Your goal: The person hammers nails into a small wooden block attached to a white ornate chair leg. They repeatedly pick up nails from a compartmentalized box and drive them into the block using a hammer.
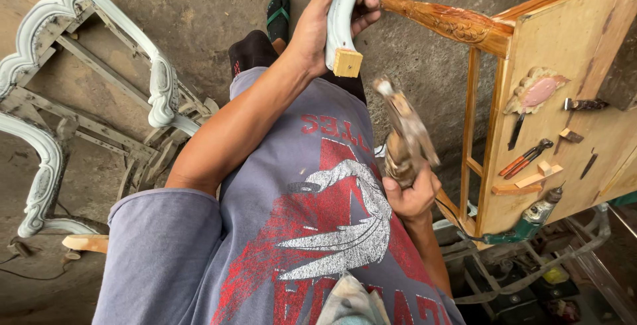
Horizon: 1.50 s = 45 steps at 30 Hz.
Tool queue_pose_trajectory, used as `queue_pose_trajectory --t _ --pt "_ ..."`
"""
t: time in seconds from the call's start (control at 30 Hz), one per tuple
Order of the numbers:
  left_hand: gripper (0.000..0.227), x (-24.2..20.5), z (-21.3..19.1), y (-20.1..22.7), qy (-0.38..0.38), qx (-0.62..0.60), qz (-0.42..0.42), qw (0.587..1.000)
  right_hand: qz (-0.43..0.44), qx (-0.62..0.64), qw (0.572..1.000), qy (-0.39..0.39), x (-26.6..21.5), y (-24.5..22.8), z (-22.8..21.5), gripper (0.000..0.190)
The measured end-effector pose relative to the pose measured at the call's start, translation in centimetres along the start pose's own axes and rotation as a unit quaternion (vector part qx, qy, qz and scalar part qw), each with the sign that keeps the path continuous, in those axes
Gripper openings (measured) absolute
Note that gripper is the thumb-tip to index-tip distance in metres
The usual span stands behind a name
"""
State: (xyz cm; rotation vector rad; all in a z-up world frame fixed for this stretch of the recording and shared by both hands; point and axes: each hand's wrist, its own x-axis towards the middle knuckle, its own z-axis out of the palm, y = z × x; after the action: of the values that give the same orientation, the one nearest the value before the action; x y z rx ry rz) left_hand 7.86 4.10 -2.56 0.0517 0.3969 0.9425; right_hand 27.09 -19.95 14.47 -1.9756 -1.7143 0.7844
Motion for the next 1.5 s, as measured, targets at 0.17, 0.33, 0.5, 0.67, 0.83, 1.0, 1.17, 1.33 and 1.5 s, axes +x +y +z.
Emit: queue_pose_trajectory --t 0.17,0.33,0.5,0.67,0.83,1.0,1.17,1.33,1.5 --pt "0.061 0.2 -0.3 0.1 -0.009 -0.018 0.005 1.0 -0.003 0.118 0.993 -0.026 0.5 0.6 1.2 0.07" --pt "0.059 0.6 -0.4 0.0 0.006 -0.023 0.0 1.0 0.007 0.019 0.999 -0.042 0.7 1.5 1.7 0.067" --pt "0.059 -0.1 -0.2 0.0 0.014 -0.021 0.0 1.0 0.013 0.062 0.997 0.042 -0.4 0.7 0.8 0.074" --pt "0.062 -0.3 -0.2 0.3 0.045 0.001 -0.005 0.999 0.075 0.083 0.993 -0.023 0.6 0.1 0.8 0.063" --pt "0.072 -2.3 0.0 0.8 0.078 0.153 -0.008 0.985 0.123 0.156 0.977 -0.073 1.5 -0.5 0.1 0.062" --pt "0.071 -7.4 -0.1 1.0 0.075 0.215 -0.063 0.972 0.175 0.226 0.952 -0.111 2.3 -0.3 0.2 0.057" --pt "0.066 -10.1 0.1 0.7 0.046 0.256 -0.061 0.964 0.165 0.232 0.951 -0.123 3.2 -0.3 0.2 0.057" --pt "0.06 -10.1 0.4 0.9 0.057 0.308 -0.057 0.948 0.124 0.203 0.963 -0.125 4.5 -0.7 0.3 0.063" --pt "0.058 -10.3 0.2 0.6 0.054 0.306 -0.054 0.949 0.136 0.196 0.96 -0.145 4.8 -0.4 0.0 0.063"
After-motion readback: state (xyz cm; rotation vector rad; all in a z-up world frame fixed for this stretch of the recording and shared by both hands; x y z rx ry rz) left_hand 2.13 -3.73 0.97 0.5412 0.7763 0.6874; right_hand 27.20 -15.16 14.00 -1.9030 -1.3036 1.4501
